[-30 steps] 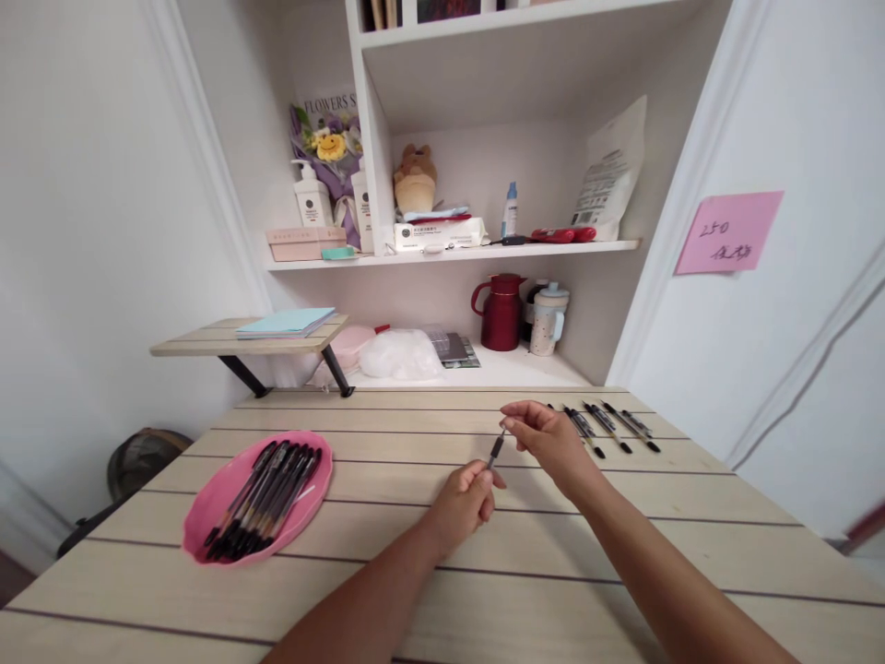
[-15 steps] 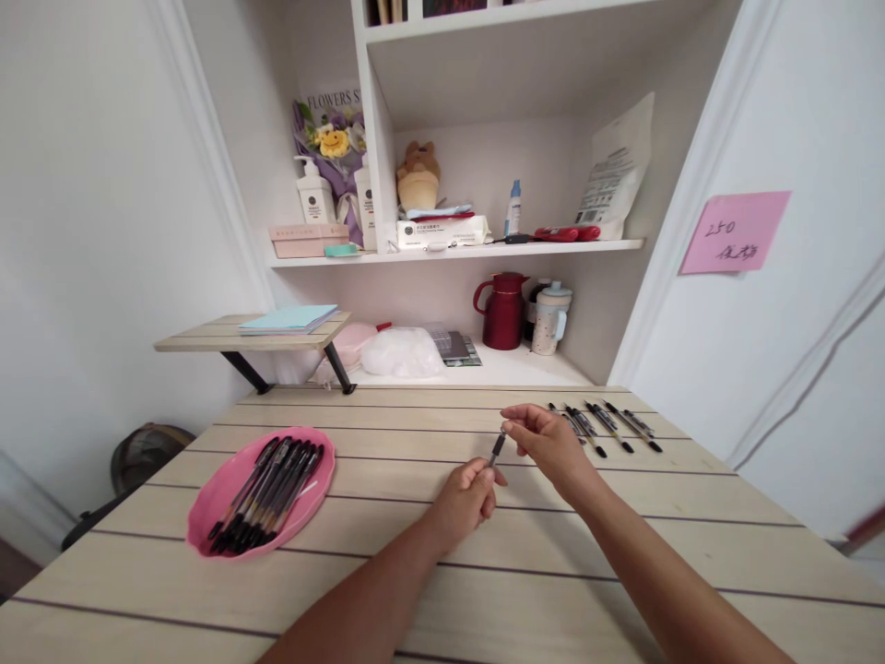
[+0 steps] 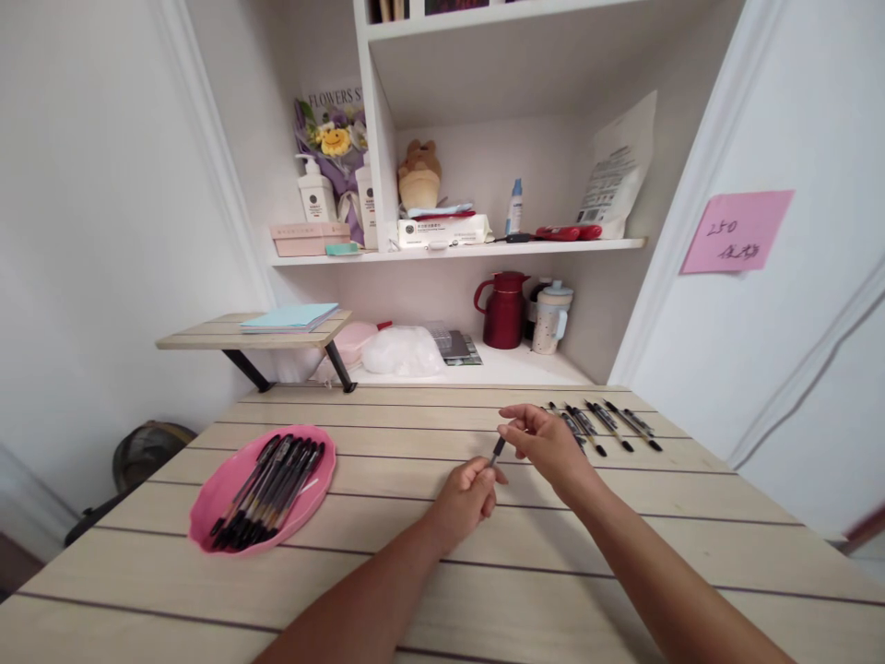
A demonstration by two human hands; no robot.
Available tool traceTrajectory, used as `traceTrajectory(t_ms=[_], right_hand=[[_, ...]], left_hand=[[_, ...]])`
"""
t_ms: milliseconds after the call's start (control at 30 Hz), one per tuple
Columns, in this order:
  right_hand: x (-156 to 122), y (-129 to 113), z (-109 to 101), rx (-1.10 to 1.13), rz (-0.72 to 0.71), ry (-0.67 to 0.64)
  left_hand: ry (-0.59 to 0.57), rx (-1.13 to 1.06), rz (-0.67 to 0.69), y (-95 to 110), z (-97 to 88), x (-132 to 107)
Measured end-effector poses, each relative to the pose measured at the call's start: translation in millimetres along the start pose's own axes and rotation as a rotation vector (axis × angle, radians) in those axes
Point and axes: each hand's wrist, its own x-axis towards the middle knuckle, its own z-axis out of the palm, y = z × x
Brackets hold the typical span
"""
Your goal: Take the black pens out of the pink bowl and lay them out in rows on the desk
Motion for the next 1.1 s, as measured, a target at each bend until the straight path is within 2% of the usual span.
traceTrajectory(t_ms=[200, 300, 467, 633, 767, 900, 1100], right_hand=[[-0.3, -2.3, -6.4, 0.146, 0.132, -0.146], [2.1, 4.0, -7.2, 0.176, 0.13, -0.167], [3.0, 7.3, -6.8, 0.135, 0.113, -0.127], [2.3, 6.6, -9.1, 0.196, 0.127, -0.216], [2.7, 9.4, -8.6, 0.196, 0.129, -0.168], [3.0, 11.3, -7.6, 0.218, 0.14, -0.203], [3.4, 12.7, -5.4, 0.218, 0.099, -0.121]], left_hand=[[0.002, -0.002, 0.007, 3.8, -0.6, -1.5], [-0.011, 0.008, 0.01, 4.4, -0.4, -1.9], [-0.025, 0.013, 0.011, 5.4, -0.1, -2.5], [-0.011, 0.011, 0.001, 5.4, -0.2, -2.3], [-0.01, 0.01, 0.0, 4.8, -0.2, -2.1], [-0.006, 0.017, 0.002, 5.0, -0.5, -2.6], [-0.019, 0.026, -0.004, 6.0, -0.7, -2.9]])
